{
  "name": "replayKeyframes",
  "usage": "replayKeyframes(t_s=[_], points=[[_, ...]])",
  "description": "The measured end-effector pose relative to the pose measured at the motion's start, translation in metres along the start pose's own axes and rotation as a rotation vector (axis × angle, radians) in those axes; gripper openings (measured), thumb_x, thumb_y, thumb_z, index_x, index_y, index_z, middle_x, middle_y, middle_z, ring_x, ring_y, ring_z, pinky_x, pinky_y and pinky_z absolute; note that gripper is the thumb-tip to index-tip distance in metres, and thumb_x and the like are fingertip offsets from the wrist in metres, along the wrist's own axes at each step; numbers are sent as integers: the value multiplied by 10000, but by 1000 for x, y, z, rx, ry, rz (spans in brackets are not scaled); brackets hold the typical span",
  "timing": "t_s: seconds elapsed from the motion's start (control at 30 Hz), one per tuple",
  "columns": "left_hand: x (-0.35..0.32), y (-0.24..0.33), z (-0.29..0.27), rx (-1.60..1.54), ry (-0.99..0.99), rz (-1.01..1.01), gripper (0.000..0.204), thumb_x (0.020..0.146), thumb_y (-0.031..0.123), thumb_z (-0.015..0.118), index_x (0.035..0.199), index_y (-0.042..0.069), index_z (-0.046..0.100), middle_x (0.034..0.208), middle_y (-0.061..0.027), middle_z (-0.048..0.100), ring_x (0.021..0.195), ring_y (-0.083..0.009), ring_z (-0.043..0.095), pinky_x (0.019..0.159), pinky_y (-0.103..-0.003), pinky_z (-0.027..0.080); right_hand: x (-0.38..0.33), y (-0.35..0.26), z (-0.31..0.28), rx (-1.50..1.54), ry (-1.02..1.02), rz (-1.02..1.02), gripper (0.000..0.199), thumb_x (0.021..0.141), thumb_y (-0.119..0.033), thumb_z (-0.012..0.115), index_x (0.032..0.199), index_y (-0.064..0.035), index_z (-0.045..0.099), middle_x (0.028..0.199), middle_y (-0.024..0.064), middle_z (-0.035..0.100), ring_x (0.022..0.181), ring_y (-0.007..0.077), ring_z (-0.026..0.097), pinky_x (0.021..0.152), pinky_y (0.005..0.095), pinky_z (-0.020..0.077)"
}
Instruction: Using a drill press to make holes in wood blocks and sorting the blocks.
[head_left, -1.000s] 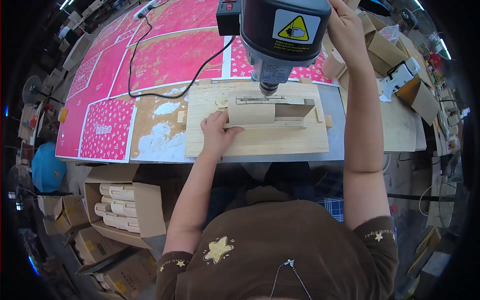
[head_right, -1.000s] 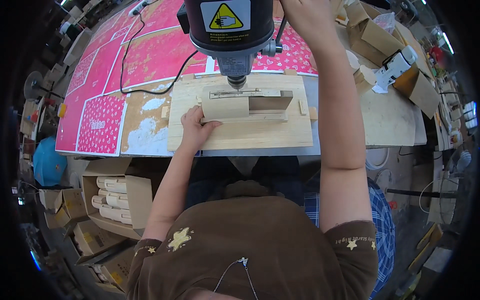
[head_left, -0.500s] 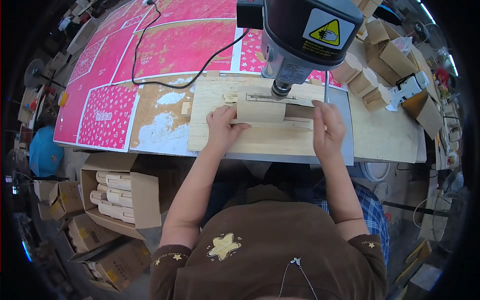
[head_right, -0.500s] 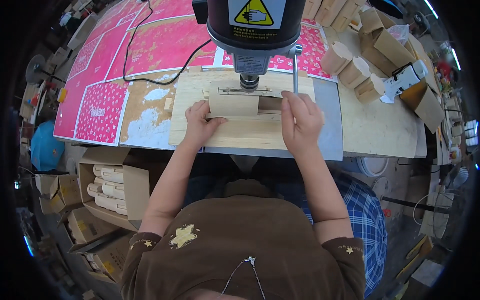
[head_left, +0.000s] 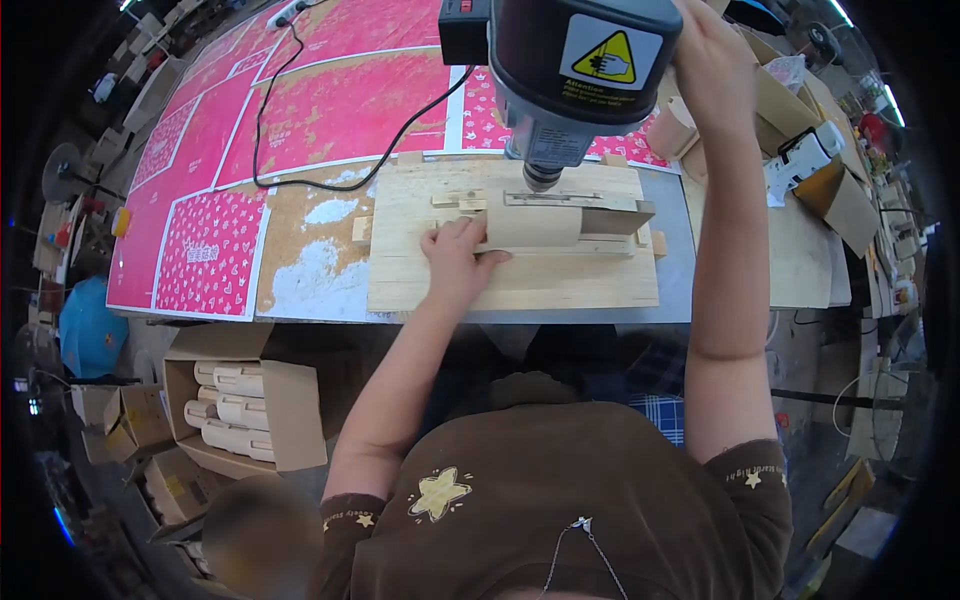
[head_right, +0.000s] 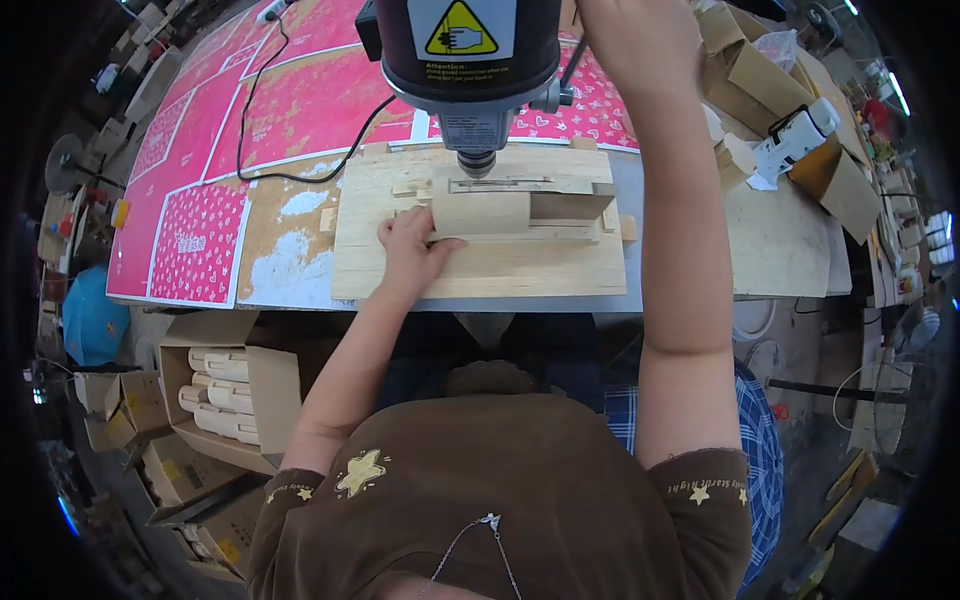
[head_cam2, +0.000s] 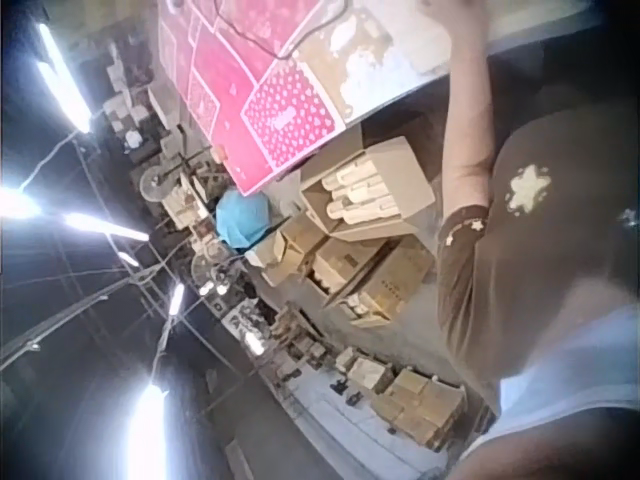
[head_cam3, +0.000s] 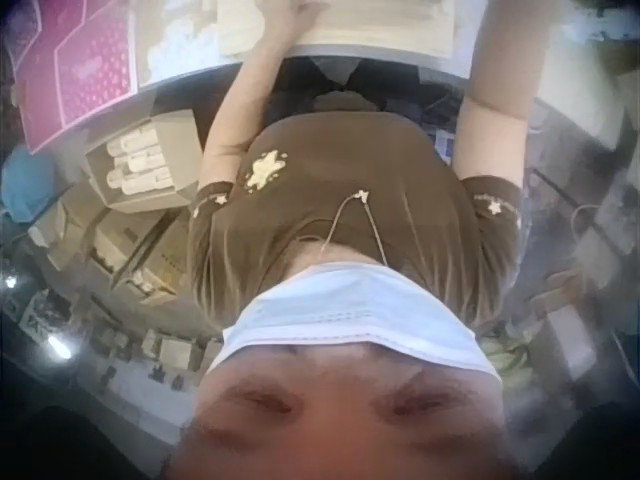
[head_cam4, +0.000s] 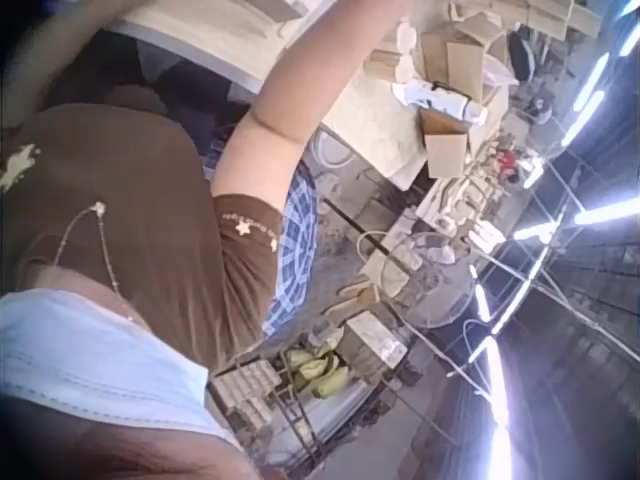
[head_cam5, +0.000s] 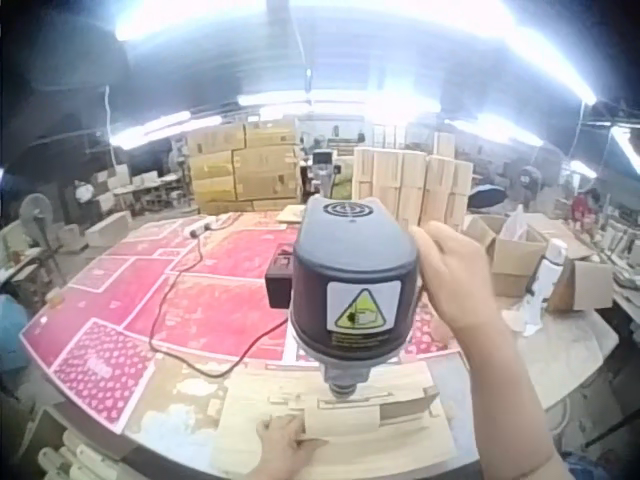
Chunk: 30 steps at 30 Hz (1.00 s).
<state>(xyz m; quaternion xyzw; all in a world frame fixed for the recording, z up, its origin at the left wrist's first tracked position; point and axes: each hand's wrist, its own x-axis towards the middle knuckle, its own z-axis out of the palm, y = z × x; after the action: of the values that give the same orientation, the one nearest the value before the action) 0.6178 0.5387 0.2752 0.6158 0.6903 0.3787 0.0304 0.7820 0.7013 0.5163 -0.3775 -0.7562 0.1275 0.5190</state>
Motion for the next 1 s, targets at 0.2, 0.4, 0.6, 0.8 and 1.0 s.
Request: replayKeyframes(t_s=[0.2,0.4,0.6,0.8,1.0], points=[[0,4,3,-8,-27,-6,540,640,285,737,1136,155,565,819,3,554,844,-191,511,827,-389,260,-6,-13,-5,-78,-31,-123,307,893,-246,503,822,36,601,687,117,589,670,137,548,626,285,425],[1,4,-1,-31,-40,-18,555,641,279,737,1154,164,560,820,4,554,854,-194,510,845,-384,257,-89,-21,-30,9,-74,-132,152,815,-61,561,676,1,570,529,100,460,471,195,457,478,298,343],[1,8,-3,-48,-33,-38,448,653,247,731,1065,130,602,792,-7,547,841,-200,501,856,-388,255,-163,27,9,46,-48,-222,64,784,-4,561,811,0,619,608,68,499,553,220,477,559,327,365],[2,8,1,-59,-33,-40,454,644,250,737,1063,131,606,788,-10,548,856,-203,509,872,-394,251,-163,51,27,91,51,-362,59,767,13,566,808,8,608,603,75,486,542,225,465,557,342,359],[-1,2,-3,-66,-69,-79,513,613,249,760,1091,158,598,820,10,550,863,-179,516,851,-389,253,-93,-13,-15,74,81,-220,111,806,-74,589,726,3,589,577,93,494,510,184,463,496,287,365]])
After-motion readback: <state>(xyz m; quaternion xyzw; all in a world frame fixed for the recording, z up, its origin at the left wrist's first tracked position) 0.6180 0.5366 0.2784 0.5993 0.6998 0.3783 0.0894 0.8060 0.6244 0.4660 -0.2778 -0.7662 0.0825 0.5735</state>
